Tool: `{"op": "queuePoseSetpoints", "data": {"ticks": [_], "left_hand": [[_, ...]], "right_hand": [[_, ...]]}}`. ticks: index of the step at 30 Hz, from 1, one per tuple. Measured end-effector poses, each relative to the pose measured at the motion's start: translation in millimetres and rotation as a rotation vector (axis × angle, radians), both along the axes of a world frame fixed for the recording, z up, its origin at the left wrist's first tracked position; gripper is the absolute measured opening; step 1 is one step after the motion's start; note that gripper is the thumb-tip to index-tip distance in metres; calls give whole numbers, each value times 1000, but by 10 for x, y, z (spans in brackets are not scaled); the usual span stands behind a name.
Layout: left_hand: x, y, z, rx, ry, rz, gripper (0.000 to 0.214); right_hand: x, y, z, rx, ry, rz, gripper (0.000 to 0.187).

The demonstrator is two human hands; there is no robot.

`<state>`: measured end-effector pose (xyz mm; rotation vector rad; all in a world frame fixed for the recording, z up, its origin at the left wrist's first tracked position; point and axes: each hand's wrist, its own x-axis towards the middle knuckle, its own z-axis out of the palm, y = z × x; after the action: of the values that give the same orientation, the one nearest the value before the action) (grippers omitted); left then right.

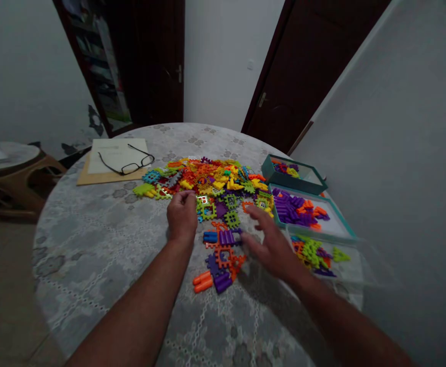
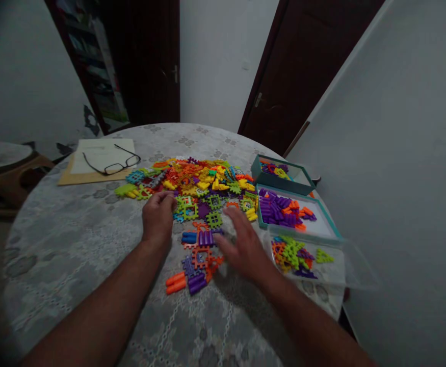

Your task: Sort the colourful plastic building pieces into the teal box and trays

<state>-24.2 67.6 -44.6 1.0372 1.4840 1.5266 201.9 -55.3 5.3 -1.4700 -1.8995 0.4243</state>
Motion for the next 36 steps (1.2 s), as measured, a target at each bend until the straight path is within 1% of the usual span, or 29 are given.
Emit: {"op": "queuePoseSetpoints", "data": {"ticks": [2, 3, 4, 5, 7, 9, 11, 15, 17, 19, 22, 24, 26, 28, 32, 36], "left_hand": [[3, 19, -21, 38, 43, 39, 25], [9, 22, -29, 64, 66, 60, 25], [17, 23, -36, 79, 92, 52, 25], [25, 23, -42, 86, 127, 43, 26], [37, 18, -51, 83, 233, 27, 28], [45, 11, -56, 89, 370, 9, 32], [51, 2, -58, 124, 487, -15, 34], [69, -14, -75, 215, 656, -50, 31], [80, -19, -100, 224, 726, -24, 32], [93, -24, -135, 192, 796, -13, 37], [108, -32, -185, 150, 915, -73, 42], [109, -36, -205, 167, 978, -122, 42], [105, -34, -212, 201, 1017, -154, 41], [104, -29, -211, 230, 1025, -177, 39], [126, -41, -191, 229, 1055, -264, 30], [177, -116, -148, 234, 1125, -358, 24]], "right_hand": [[-339, -473, -193, 35, -125, 176, 80], [-475, -649, -283, 38, -180, 263, 88], [-588, -776, -361, 24, -234, 336, 93], [-679, -855, -424, 7, -284, 393, 95], [-800, -883, -502, -19, -367, 435, 91], [-851, -790, -523, -3, -417, 399, 83], [-846, -643, -516, 47, -443, 328, 75], [-720, -381, -512, 169, -472, 158, 62], [-630, -312, -538, 195, -479, 70, 64], [-546, -279, -582, 182, -476, -22, 68], [-456, -243, -662, 127, -446, -183, 74], [-419, -204, -709, 89, -415, -283, 76], [-392, -154, -743, 59, -385, -350, 77], [-371, -100, -766, 45, -365, -374, 76], [-330, 9, -814, 59, -345, -364, 70], [-292, 176, -855, 87, -322, -347, 68]]}}
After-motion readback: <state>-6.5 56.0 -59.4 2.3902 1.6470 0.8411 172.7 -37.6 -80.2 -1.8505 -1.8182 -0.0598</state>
